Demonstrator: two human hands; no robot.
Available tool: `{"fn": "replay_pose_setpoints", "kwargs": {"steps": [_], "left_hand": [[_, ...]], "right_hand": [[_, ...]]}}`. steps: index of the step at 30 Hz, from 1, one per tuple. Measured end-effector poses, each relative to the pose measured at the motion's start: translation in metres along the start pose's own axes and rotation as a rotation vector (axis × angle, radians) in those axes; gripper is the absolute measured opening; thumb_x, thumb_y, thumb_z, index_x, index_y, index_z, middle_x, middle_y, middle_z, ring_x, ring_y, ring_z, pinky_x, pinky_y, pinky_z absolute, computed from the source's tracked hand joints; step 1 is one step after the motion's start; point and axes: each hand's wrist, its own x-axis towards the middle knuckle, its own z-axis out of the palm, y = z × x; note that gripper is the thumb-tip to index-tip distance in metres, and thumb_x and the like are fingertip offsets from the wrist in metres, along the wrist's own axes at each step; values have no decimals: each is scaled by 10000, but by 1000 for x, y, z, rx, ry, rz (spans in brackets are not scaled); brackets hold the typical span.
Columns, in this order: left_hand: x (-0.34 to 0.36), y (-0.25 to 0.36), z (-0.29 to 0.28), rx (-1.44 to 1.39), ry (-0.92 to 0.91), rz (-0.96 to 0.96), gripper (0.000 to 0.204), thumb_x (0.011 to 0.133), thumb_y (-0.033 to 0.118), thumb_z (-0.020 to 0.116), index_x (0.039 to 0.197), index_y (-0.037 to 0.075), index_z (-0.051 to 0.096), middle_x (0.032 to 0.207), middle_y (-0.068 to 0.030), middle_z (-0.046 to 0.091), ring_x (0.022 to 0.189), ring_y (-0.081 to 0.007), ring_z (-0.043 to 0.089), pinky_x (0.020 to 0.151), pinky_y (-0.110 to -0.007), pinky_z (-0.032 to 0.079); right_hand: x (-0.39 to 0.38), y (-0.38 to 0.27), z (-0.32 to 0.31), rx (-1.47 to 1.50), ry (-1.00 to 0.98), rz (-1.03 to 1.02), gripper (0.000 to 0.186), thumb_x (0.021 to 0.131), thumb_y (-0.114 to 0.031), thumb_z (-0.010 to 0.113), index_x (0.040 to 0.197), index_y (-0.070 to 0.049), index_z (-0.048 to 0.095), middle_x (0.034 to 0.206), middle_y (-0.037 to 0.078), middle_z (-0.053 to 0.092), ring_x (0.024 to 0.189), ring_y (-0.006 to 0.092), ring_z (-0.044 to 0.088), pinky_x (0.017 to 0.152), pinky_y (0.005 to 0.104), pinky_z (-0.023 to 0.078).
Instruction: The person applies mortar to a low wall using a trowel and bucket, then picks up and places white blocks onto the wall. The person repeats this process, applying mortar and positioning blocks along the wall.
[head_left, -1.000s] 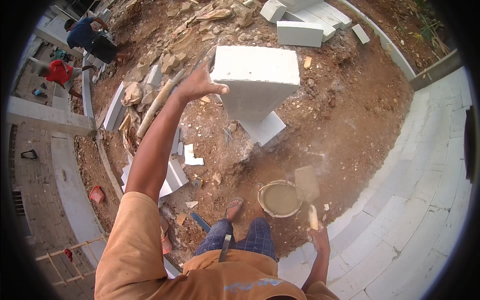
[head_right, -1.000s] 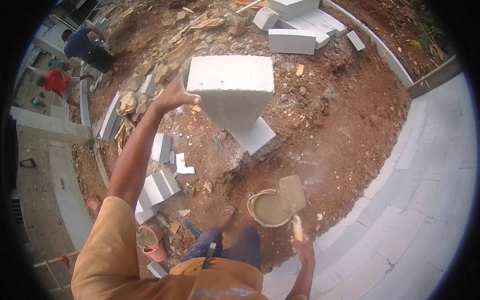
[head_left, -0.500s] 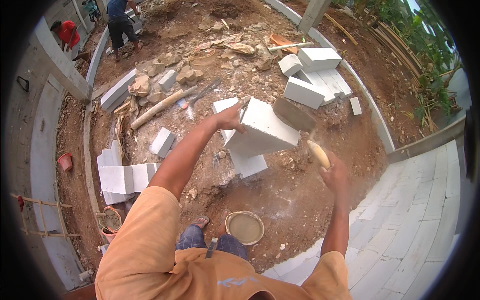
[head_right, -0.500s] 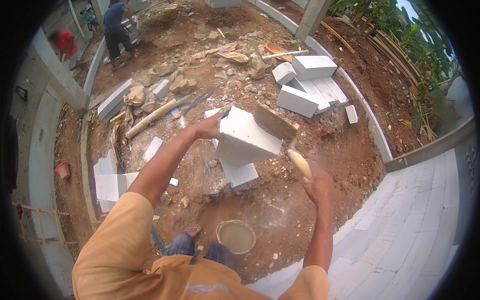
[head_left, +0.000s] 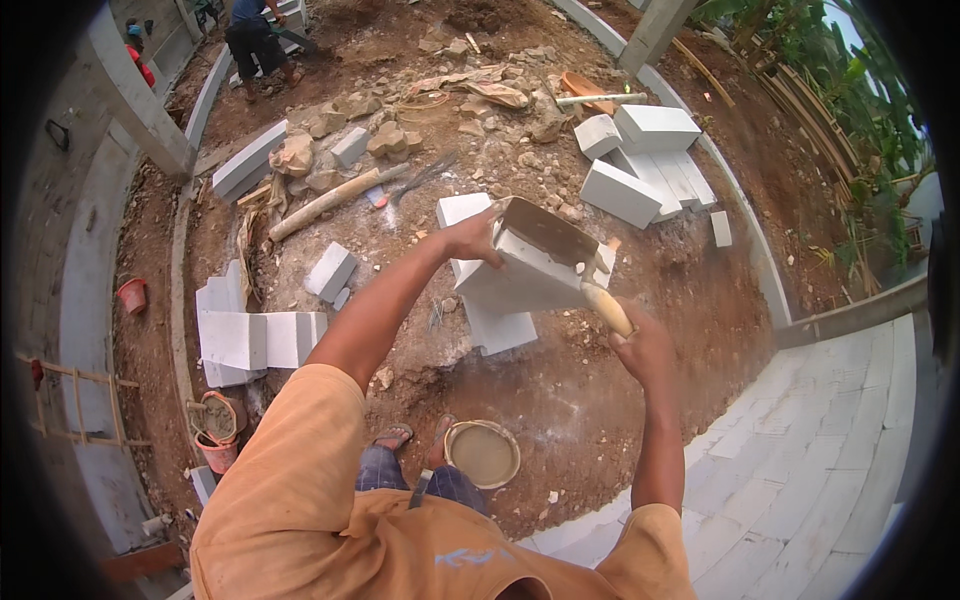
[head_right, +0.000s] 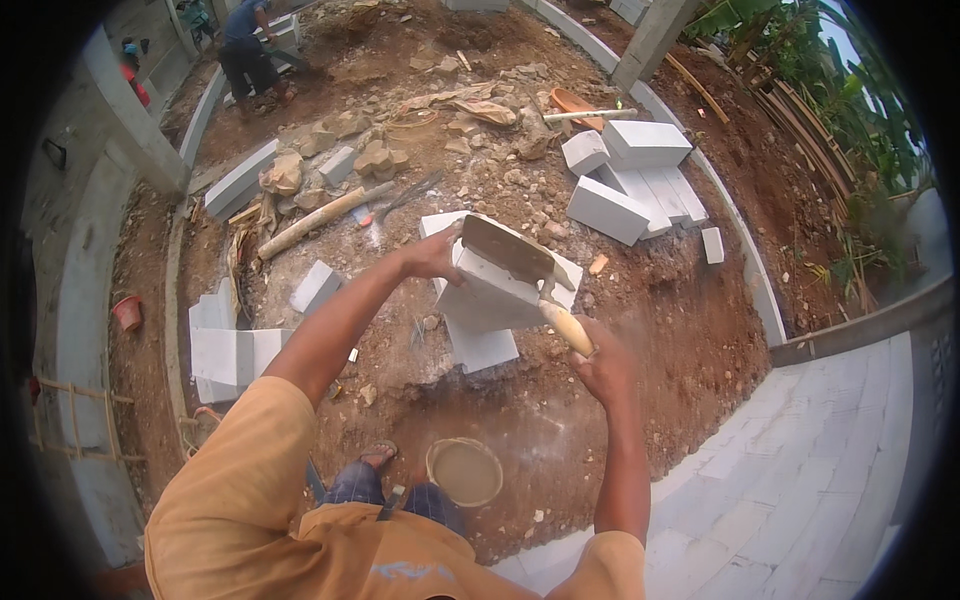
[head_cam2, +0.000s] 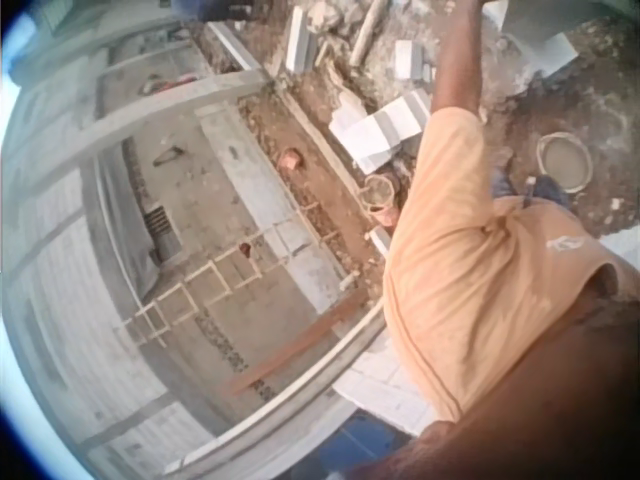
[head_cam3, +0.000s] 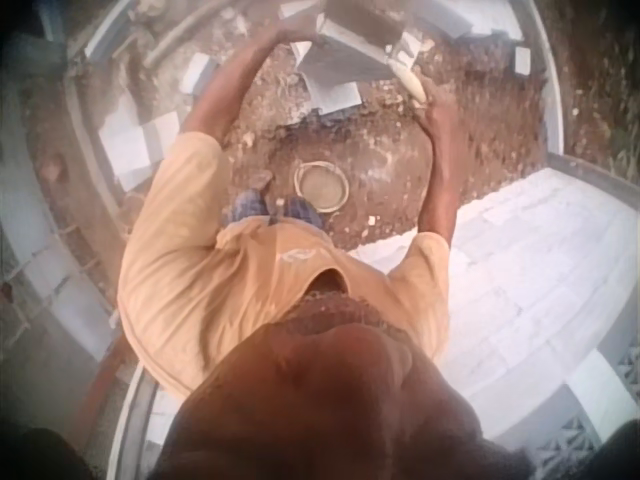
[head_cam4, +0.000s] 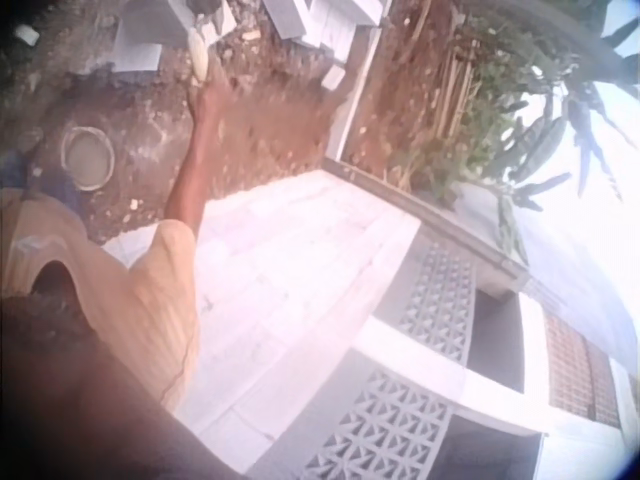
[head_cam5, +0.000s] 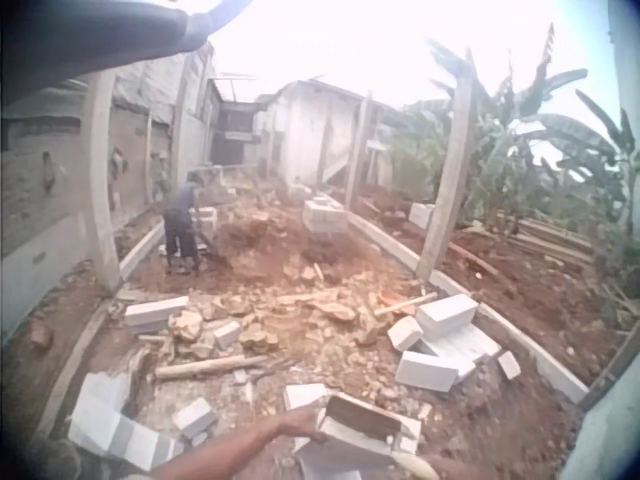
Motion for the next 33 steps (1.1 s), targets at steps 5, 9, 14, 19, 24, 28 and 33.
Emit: {"fn": "replay_pose_setpoints", "kwargs": {"steps": [5,9,14,19,24,28,33], "left_hand": [[1,-7,9,-87,-1,-70,1204,585,193,904,1558,32,214,1307,-214,588,1207,-306,564,1069,-357,424],[3,-7,8,-92,13,27,1246,581,181,900,1579,39,169,1422,-212,499,1288,-302,502,1117,-344,381],[4,-14,9,-134,-9,30,1240,596,174,879,1582,37,139,1405,-188,507,1277,-281,500,1126,-346,379],[7,-3,5,-2,-56,-148,1248,604,171,874,1584,42,112,1360,-176,549,1242,-258,527,1100,-350,408],[7,-8,8,-81,0,-31,1249,622,141,872,1593,55,91,1384,-177,555,1235,-257,540,1101,-342,405],[8,-2,9,-104,5,0,1144,595,156,887,1528,-1,245,1360,-188,537,1237,-271,520,1101,-335,402],[10,5,6,-104,-2,-16,1215,596,85,878,1571,16,156,1485,-183,448,1354,-276,439,1176,-355,322]], "right_hand": [[-15,30,6,133,50,14,506,746,-69,710,1245,-139,662,1092,137,711,980,316,687,870,384,527],[-26,47,4,110,69,40,513,743,-71,727,1249,-138,670,1090,138,717,990,314,692,893,379,527],[-31,55,-3,120,73,99,508,746,-83,736,1247,-141,676,1106,144,717,1017,314,695,888,378,531],[-34,52,-5,279,135,165,495,758,-119,734,1249,-141,675,1125,151,713,1034,319,694,887,393,531],[-19,49,-7,124,140,93,483,770,-130,720,1250,-163,676,1151,138,707,979,326,694,859,400,535],[9,-9,-10,5,38,206,482,778,-138,713,1256,-188,675,1203,126,692,969,312,694,844,391,540],[-16,20,23,293,175,75,515,782,-137,742,1284,-90,635,1123,83,710,950,204,689,812,338,526]]}}
